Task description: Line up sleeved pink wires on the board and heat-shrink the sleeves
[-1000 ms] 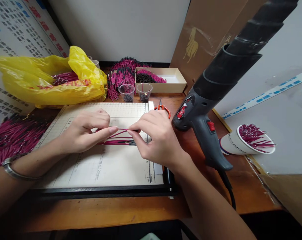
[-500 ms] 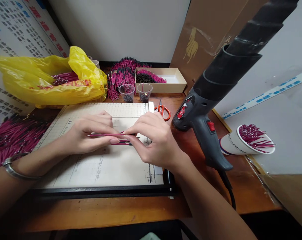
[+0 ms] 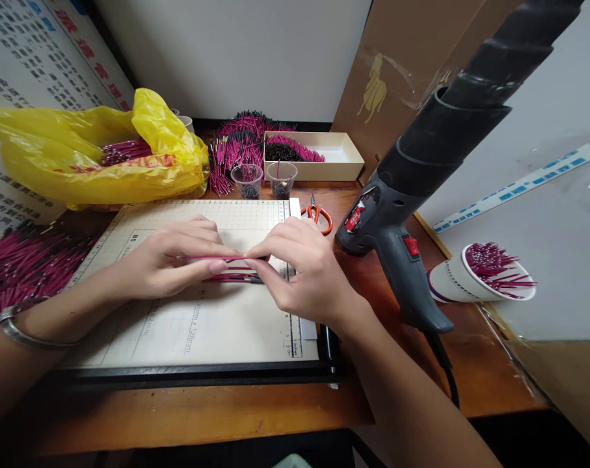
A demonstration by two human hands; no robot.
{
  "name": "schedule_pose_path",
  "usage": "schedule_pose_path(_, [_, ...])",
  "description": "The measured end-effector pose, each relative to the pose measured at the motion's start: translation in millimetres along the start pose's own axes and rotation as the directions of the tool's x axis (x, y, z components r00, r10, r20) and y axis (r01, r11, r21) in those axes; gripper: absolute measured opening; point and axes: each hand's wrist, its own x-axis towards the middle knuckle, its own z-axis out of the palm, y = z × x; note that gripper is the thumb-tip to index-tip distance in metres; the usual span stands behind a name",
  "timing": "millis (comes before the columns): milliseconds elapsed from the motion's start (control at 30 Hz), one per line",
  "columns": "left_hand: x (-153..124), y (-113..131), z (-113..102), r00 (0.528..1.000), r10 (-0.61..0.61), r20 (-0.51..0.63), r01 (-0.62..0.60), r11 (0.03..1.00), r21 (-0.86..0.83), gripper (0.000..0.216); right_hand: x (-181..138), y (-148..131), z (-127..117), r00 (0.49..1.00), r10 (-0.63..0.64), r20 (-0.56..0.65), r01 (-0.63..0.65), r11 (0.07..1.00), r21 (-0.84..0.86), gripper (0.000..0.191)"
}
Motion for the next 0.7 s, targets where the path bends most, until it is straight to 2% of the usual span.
schedule_pose_path(67, [0.1,-0.3,-1.3,1.000,-0.013,0.007,0.013,1.000,0.018,0.036,-0.9,1.8,0.3,1.000,0.007,0.000,-0.007,1.000,0.007,0.011])
schedule_pose_path(200, [-1.3,-4.0,-5.0,0.995,-0.074,-0.067,0.079,0.995,0.064,0.031,-2.3,5.4,-1.8,0.999,0.040,0.014,-0.040,0.999,0.010,0.010])
schedule_pose_path(400, [-5.4,-15.9,-9.0,0.957,-0.241,-0.164,0.263,0.956,0.128,0.034,-4.7,10.6,-7.4,0.963,0.183,0.200,-0.176,0.983,-0.055,0.012])
schedule_pose_path(500, [-5.4,-19.4,-8.2,0.945,-0.297,-0.134,0.314,0.941,0.128,0.029,-5.5,13.0,-7.9,0.957,0.192,0.219,-0.182,0.981,-0.069,0.014])
schedule_pose_path(700, [-4.9,-20.2,-5.8,0.914,-0.405,0.002,0.403,0.910,0.098,0.030,-4.8,18.9,-9.5,0.942,0.220,0.254,-0.203,0.975,-0.091,0.013])
